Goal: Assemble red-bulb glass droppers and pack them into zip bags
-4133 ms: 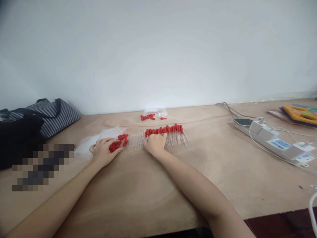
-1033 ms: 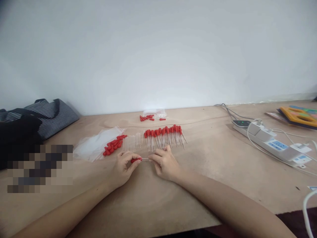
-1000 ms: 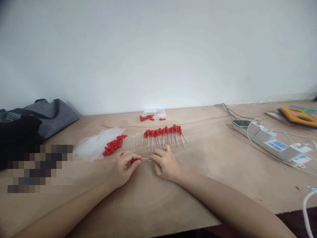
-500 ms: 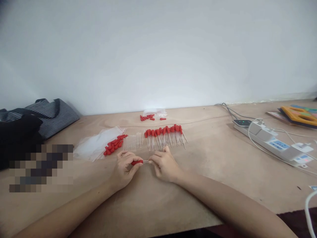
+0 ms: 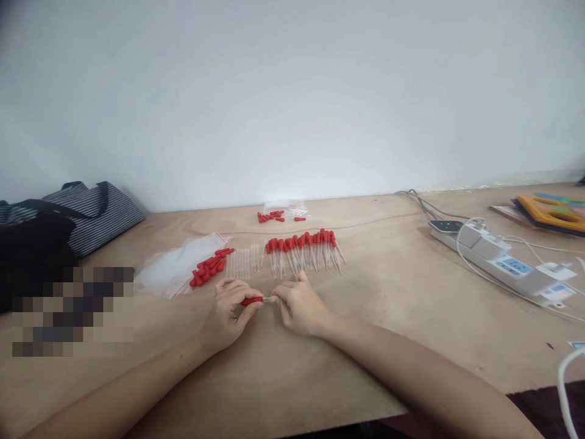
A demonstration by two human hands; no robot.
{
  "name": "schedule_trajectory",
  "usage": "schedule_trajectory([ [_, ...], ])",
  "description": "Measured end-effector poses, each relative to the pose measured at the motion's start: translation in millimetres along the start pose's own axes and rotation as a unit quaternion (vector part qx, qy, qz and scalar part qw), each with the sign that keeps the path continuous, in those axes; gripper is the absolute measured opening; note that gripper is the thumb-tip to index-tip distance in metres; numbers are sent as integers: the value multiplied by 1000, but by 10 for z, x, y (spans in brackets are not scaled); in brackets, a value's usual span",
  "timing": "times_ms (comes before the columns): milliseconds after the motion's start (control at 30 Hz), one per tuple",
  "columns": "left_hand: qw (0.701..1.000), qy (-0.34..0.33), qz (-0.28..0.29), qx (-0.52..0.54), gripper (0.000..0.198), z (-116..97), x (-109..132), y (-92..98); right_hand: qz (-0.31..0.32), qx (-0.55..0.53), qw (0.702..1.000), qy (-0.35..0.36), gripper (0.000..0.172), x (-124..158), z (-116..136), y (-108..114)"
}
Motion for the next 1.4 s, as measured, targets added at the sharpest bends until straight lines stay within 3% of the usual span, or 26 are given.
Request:
schedule_trajectory([
  [200, 1000, 1, 13, -2, 15, 14, -11, -13, 27, -25, 999, -30, 19, -12, -41, -20],
  [500, 999, -20, -16, 36, 15, 56, -33, 28, 43, -129, 988, -68, 23, -59, -120, -16],
  [700, 997, 62, 6, 42, 15, 248, -26, -18, 11, -18, 999, -25, 14, -57, -76, 204],
  [833, 996, 83, 15, 38, 24, 285, -45, 3, 21, 26, 999, -16, 12, -39, -87, 199],
  [933, 992, 123, -11, -15, 34, 443, -72, 145, -3, -3, 997, -74, 15, -39, -256, 195],
  [1033, 976, 176, -35, -121, 27, 690, -68, 343, -64, -40, 979, -191, 19, -42, -583, 272],
  [1100, 960, 205, -32, -190, 20, 839, -46, 444, -92, -3, 960, -264, 21, -51, -805, 353],
  [1233, 937, 239, -4, -255, 18, 1013, 0, 519, -72, 138, 916, -370, 25, -89, -1155, 490],
  [1400, 925, 262, 30, -275, 23, 1084, 15, 528, -57, 195, 888, -412, 26, -97, -1332, 531],
])
Point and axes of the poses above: each hand's wrist, its own x-axis away from the middle knuckle, its own y-axis out of the back of the hand, z = x × y, the point moved 8 cm from there along -x, towards the middle knuckle, and after that the axes turned 1 degree about -y, right-handed, at the moved point
